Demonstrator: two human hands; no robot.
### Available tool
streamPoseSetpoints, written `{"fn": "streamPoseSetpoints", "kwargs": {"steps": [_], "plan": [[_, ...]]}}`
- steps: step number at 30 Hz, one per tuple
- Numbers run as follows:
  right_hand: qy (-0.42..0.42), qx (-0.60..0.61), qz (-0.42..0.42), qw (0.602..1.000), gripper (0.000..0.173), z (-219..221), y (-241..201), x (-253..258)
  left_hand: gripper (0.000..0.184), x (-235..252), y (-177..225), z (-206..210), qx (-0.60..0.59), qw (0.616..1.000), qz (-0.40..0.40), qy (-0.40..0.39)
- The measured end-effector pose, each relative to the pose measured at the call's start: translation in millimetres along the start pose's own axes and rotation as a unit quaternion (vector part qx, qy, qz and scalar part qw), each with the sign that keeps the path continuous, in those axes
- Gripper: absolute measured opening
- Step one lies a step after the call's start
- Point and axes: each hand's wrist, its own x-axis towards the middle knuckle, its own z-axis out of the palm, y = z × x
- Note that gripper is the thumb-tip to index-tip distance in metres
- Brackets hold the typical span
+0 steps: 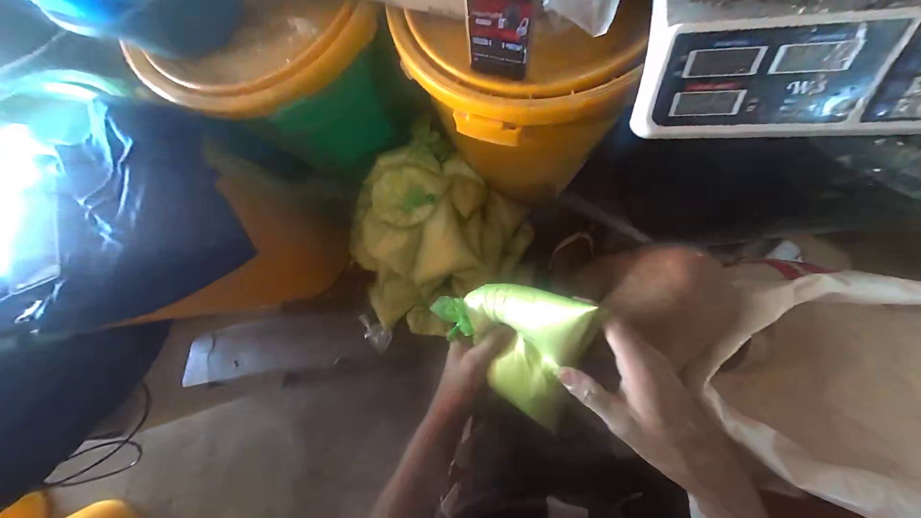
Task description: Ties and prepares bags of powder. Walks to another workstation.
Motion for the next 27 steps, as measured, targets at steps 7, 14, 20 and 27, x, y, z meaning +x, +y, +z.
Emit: {"fn": "streamPoseSetpoints", "kwargs": {"steps": [7, 14, 20, 27], "plan": [[0.033, 0.18, -0.066, 0.981, 0.048, -64.3, 24.3, -12.3, 0.054, 48.0, -47.4, -128.2, 0.185, 0.971, -0.008, 0.151], [0.083, 0.193, -0.072, 0.975, 0.038, -85.9, 44.2, -24.8, 0.041, 41.9, -84.2, -211.9, 0.248, 0.877, -0.045, 0.41], [0.109, 0.075, -0.105, 0.986, 0.039, -83.0, 37.6, -18.5, 0.06, 108.0, -130.1, -185.5, 0.26, 0.938, -0.026, 0.228], [0.269, 0.112, -0.104, 0.951, 0.03, -117.3, 53.3, -55.2, 0.058, 116.9, -158.9, -171.2, 0.348, 0.895, -0.023, 0.278]]}}
